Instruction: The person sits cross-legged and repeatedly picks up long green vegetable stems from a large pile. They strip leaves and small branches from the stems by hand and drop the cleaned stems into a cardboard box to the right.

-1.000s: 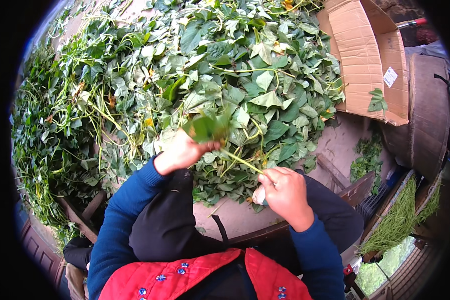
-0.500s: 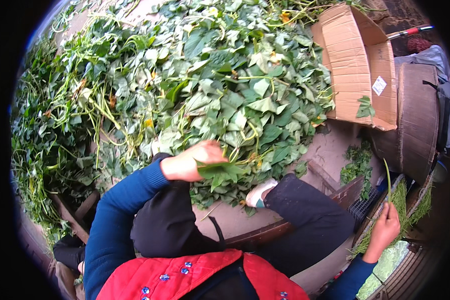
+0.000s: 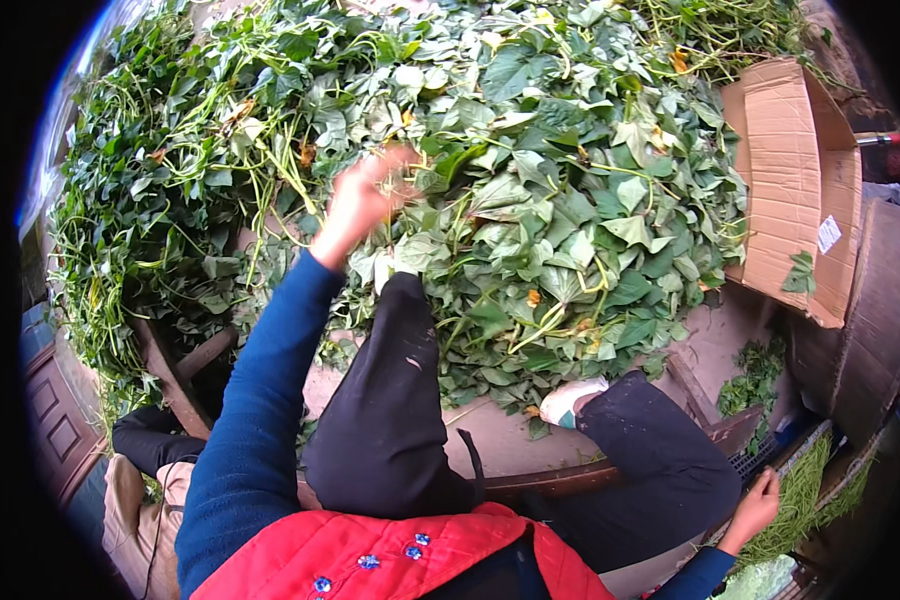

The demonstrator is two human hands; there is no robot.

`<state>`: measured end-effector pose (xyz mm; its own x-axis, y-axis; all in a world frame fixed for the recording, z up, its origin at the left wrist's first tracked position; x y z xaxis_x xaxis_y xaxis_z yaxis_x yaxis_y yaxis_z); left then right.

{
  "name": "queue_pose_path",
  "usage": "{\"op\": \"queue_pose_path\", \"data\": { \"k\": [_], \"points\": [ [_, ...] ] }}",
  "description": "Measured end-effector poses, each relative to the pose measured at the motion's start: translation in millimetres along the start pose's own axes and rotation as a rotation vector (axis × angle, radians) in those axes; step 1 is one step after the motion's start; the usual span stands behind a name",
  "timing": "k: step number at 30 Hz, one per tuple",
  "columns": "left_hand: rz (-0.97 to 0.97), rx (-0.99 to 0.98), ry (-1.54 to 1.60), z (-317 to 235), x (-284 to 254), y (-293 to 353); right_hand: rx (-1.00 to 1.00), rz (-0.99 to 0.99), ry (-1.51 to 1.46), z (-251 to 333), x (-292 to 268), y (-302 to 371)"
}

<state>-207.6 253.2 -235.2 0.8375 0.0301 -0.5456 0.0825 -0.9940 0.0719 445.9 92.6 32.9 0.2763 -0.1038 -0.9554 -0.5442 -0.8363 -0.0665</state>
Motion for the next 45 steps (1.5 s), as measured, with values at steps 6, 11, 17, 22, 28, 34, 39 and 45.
{"op": "queue_pose_path", "data": {
  "k": [6,11,17,22,28,34,39,45],
  "points": [
    [-0.417,-1.049,-0.480,244,-104,24,-0.062,-0.116,-0.285,73,-4,-8],
    [-0.309,-0.952,-0.457,275,-77,13,-0.049,-0.139,-0.345,79,-5,-6],
    [-0.252,-0.658,0.124,219,-95,22,-0.058,-0.127,-0.460,93,-4,-4],
    [-0.255,-0.422,0.632,31,-71,28,-0.142,-0.171,-0.599,81,0,-2],
    [-0.030,-0.284,0.818,-165,-21,26,-0.376,-0.220,-0.748,107,-17,18],
    [0.272,-0.418,1.079,-266,89,69,-1.114,-0.182,-0.892,240,-60,105],
    [0.317,-0.459,1.179,-254,129,121,-1.186,-0.256,-1.102,220,-85,108],
    [0.120,-0.548,0.791,-126,161,162,-0.594,0.238,-1.834,184,-99,-3]
  ]
}}
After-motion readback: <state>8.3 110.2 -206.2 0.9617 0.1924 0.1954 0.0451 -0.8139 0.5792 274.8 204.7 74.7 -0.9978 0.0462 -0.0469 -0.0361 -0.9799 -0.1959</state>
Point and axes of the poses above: each hand's wrist, its own y-axis away from the middle knuckle, its own x-axis out of the palm, z = x × y, the point moved 5 cm from there along -y, towards the middle knuckle
